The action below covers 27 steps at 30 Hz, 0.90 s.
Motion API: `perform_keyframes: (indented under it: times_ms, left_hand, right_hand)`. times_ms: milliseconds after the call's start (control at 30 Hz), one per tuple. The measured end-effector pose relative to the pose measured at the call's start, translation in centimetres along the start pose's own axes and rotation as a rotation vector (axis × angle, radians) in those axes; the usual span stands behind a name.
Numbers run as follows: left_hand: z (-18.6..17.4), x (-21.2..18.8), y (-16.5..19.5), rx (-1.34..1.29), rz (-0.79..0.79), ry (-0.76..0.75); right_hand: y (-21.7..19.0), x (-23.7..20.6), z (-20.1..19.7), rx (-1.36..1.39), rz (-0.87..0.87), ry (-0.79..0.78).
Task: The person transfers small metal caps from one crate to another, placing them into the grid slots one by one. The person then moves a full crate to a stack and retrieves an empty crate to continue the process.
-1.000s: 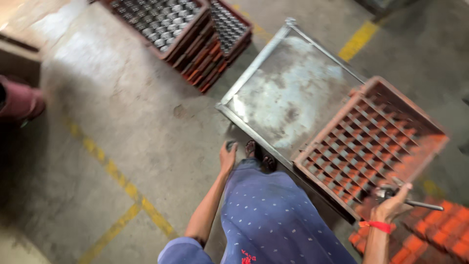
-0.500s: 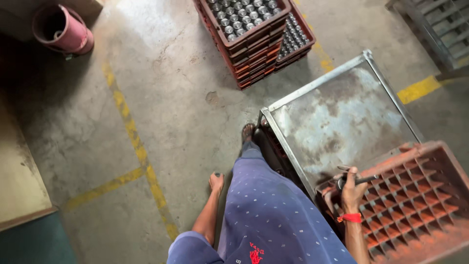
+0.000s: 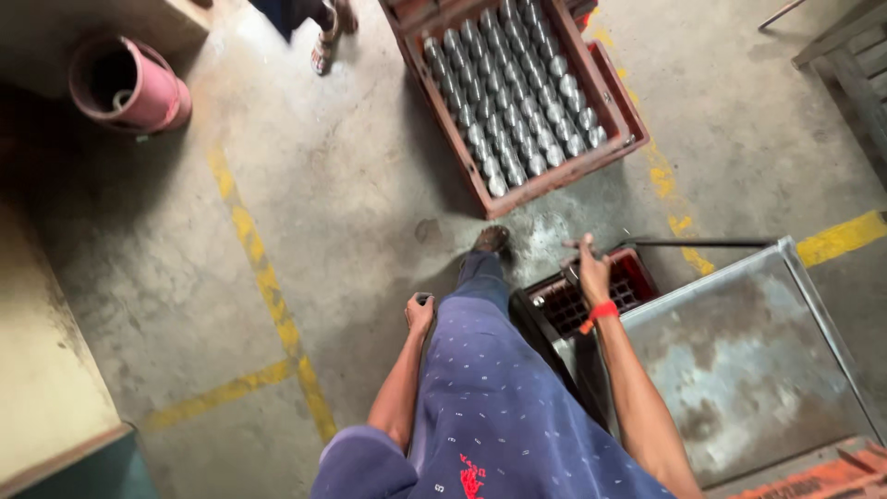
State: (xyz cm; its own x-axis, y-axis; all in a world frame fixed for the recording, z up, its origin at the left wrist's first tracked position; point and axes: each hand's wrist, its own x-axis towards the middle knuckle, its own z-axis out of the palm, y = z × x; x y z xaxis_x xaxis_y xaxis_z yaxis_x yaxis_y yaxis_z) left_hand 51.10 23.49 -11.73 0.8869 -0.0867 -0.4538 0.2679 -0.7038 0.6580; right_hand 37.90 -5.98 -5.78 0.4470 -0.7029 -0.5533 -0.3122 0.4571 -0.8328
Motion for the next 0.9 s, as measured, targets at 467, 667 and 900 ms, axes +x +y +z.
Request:
perform_keyframes:
  times_ms: [467,667,900]
  left_hand:
    - [-1.9,12.2,7.7,-0.097,-0.102,-0.2]
    - [-1.2,14.4,9.7,0.028,0.234,-0.047]
    - [3.4,19.4,21.4,0.121,0.73,0.057]
  right_hand:
    - [-5.0,12.3,10.3,0.048,0.265,0.122]
    - [-4.9,12.1,10.7,0.048,0.259,0.236]
    - [-2.3,8.7,11.8,0.138,0.303,0.279]
